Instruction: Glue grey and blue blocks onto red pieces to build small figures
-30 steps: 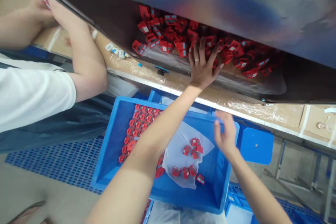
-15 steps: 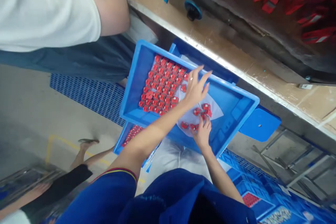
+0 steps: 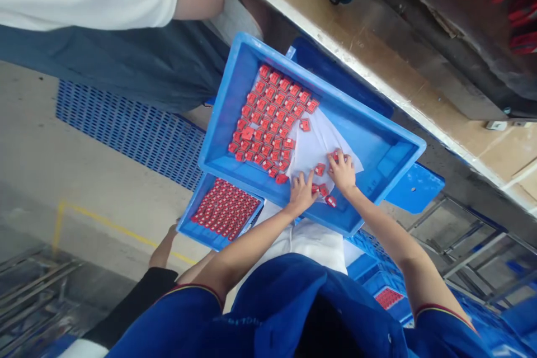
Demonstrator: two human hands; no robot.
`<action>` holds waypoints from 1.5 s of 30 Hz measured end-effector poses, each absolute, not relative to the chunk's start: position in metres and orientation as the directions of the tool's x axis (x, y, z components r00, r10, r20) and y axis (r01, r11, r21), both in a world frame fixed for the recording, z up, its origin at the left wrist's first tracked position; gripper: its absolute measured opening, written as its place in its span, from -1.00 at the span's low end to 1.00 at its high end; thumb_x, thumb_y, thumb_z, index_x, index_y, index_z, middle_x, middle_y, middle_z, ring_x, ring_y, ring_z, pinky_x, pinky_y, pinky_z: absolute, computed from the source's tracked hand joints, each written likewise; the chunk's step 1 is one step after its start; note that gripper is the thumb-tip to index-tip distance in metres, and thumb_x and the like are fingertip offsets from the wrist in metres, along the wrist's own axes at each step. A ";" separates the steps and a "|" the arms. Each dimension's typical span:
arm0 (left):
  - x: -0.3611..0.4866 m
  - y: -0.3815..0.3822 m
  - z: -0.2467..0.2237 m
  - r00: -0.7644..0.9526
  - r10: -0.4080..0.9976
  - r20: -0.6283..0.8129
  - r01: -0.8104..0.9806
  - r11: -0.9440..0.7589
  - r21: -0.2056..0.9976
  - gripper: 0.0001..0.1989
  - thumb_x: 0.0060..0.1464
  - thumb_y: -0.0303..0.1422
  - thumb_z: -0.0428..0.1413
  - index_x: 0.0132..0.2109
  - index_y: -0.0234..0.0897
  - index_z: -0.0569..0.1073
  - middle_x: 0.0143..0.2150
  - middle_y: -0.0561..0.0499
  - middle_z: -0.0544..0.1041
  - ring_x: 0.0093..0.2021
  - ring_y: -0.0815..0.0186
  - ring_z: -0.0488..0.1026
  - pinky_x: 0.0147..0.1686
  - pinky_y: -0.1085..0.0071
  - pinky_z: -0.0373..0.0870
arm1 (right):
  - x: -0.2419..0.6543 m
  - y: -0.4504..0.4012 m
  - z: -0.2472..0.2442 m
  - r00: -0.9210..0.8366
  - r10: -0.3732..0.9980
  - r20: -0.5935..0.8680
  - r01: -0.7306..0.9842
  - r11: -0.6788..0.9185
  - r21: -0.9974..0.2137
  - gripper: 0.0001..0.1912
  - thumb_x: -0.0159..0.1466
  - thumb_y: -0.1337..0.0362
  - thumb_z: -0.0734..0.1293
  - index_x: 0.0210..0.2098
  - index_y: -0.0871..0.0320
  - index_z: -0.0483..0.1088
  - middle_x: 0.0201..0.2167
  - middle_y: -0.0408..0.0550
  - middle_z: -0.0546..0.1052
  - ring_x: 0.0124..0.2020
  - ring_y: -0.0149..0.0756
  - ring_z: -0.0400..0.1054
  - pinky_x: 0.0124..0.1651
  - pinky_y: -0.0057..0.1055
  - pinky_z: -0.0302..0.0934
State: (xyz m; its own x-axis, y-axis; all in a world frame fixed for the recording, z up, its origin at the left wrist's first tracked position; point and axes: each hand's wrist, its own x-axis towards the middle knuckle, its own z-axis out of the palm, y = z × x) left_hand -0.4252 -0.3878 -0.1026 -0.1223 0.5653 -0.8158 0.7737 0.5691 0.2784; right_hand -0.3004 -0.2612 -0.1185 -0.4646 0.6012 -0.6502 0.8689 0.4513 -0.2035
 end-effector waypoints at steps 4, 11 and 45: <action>-0.410 -0.371 -0.107 -0.088 0.574 -0.814 0.788 0.540 0.296 0.03 0.28 -0.26 0.29 0.67 -0.12 -0.12 0.58 -0.41 0.08 0.47 -0.28 0.27 0.22 -0.04 0.57 | -0.291 -0.258 -0.116 -0.430 0.626 -0.651 0.888 0.425 -0.177 -0.40 0.44 0.36 0.27 0.45 0.03 0.35 0.58 0.23 0.19 0.33 0.24 0.15 0.18 0.13 0.40; -0.394 -0.355 -0.113 0.092 0.590 -0.802 0.822 0.409 0.395 -0.12 0.27 -0.48 0.22 0.62 0.00 0.12 0.67 -0.23 -0.02 0.56 -0.30 0.11 0.26 -0.17 0.58 | -0.260 -0.267 -0.098 -0.291 0.690 -0.662 0.950 0.293 -0.113 -0.47 0.43 0.34 0.28 0.38 0.12 0.40 0.51 0.32 0.21 0.26 0.23 0.22 0.13 0.04 0.41; -0.434 -0.357 -0.133 0.331 0.692 -0.642 0.550 0.411 0.727 -0.61 0.14 -0.41 0.23 0.12 -0.15 0.61 0.37 -0.14 0.38 0.27 -0.01 0.50 0.33 0.17 0.44 | -0.237 -0.347 -0.086 -0.139 0.759 -0.636 0.938 -0.104 -0.330 -0.73 0.37 0.21 0.40 0.04 -0.02 0.61 0.12 0.09 0.54 -0.06 -0.03 0.68 -0.03 -0.25 0.54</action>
